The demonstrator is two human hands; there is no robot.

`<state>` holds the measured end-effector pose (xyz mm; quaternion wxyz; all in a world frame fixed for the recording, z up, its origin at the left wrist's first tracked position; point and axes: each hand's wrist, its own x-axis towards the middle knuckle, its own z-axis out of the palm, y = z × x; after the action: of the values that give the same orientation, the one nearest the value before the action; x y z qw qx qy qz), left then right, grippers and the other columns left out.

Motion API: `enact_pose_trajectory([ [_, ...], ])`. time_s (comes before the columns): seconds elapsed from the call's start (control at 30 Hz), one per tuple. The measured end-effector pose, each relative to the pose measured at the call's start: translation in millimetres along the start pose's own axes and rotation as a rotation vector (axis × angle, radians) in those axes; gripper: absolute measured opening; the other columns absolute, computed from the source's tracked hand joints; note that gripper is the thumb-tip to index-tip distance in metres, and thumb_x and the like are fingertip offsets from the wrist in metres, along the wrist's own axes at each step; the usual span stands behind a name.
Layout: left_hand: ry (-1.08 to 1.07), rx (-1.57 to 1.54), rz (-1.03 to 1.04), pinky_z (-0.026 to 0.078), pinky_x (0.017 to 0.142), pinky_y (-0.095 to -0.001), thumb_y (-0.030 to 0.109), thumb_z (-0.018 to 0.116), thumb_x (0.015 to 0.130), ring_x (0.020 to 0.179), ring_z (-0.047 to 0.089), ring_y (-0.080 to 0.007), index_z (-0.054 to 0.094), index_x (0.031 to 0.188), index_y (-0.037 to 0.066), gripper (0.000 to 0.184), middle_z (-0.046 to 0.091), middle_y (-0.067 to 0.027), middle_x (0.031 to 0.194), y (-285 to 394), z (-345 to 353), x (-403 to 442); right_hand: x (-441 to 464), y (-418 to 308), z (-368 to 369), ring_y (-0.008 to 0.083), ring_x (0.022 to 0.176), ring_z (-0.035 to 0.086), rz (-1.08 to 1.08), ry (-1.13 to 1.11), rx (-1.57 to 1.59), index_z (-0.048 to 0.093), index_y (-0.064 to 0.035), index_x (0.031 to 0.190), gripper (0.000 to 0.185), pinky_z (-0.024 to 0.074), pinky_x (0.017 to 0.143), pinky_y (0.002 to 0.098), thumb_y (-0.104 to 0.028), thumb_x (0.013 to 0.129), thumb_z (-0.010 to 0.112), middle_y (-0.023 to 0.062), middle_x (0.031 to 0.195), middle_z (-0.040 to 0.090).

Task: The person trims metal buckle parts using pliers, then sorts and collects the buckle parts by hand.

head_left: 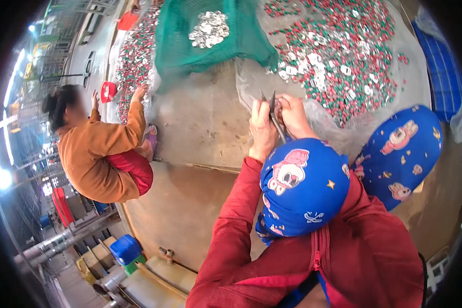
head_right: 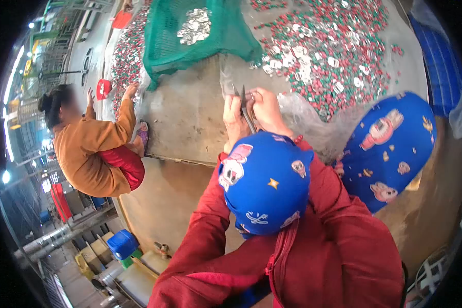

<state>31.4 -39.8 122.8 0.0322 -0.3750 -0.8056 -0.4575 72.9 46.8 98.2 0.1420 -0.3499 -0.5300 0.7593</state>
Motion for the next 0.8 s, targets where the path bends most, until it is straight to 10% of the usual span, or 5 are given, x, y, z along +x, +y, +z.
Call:
enact_pose_trajectory([
  [0.17, -0.062, -0.01, 0.099, 0.042, 0.061, -0.0403, 0.003, 0.058, 0.082, 0.072, 0.049, -0.0368, 0.051, 0.091, 0.001, 0.012, 0.046, -0.0174, 0.083, -4.9, 22.6, 3.5, 33.8, 15.4, -5.7, 0.0224, 0.069, 0.062, -0.055, 0.196, -0.045, 0.065, 0.0012, 0.088, 0.024, 0.0484, 0.063, 0.0337, -0.009, 0.091, 0.043, 0.0138, 0.073, 0.065],
  [0.23, -0.005, -0.246, -0.176, 0.044, 0.066, -0.0344, -0.001, 0.058, 0.084, 0.075, 0.054, -0.0267, 0.057, 0.094, 0.0, 0.011, 0.052, -0.0133, 0.086, -3.6, 30.9, 7.2, 44.5, 12.7, -3.7, 0.0282, 0.074, 0.062, -0.148, 0.158, -0.057, 0.061, 0.0003, 0.089, 0.021, 0.0486, 0.067, 0.0387, -0.011, 0.092, 0.044, 0.0147, 0.076, 0.063],
  [0.4, 0.075, -0.083, -0.213, 0.043, 0.064, -0.0292, 0.002, 0.067, 0.081, 0.07, 0.049, -0.013, 0.062, 0.106, 0.005, 0.026, 0.049, -0.0029, 0.08, -8.5, -0.5, 31.3, 40.7, -3.7, -6.4, 0.0017, 0.063, 0.044, 0.072, -0.173, 0.339, 0.049, -0.0109, 0.111, 0.017, 0.0373, 0.051, 0.0165, -0.012, 0.096, 0.04, -0.0025, 0.08, 0.051],
  [0.7, -0.119, 0.263, 0.037, 0.043, 0.057, -0.0343, 0.01, 0.071, 0.078, 0.066, 0.053, -0.0255, 0.061, 0.095, 0.004, 0.02, 0.046, -0.0102, 0.077, -0.3, -24.1, 51.0, 18.7, -21.1, 1.8, -0.0004, 0.053, 0.035, -0.066, -0.255, 0.312, 0.051, -0.0078, 0.109, 0.018, 0.0283, 0.045, 0.0164, -0.012, 0.099, 0.036, -0.0063, 0.066, 0.044],
  [0.8, -0.085, 0.341, 0.109, 0.044, 0.054, -0.0444, 0.006, 0.063, 0.081, 0.067, 0.056, -0.0365, 0.056, 0.1, 0.005, 0.02, 0.047, -0.0151, 0.085, 3.5, -26.4, 46.7, 16.0, -21.8, 7.0, 0.0122, 0.053, 0.047, -0.144, -0.172, 0.079, 0.055, -0.004, 0.103, 0.016, 0.0384, 0.049, 0.029, -0.01, 0.095, 0.042, 0.0064, 0.067, 0.054],
])
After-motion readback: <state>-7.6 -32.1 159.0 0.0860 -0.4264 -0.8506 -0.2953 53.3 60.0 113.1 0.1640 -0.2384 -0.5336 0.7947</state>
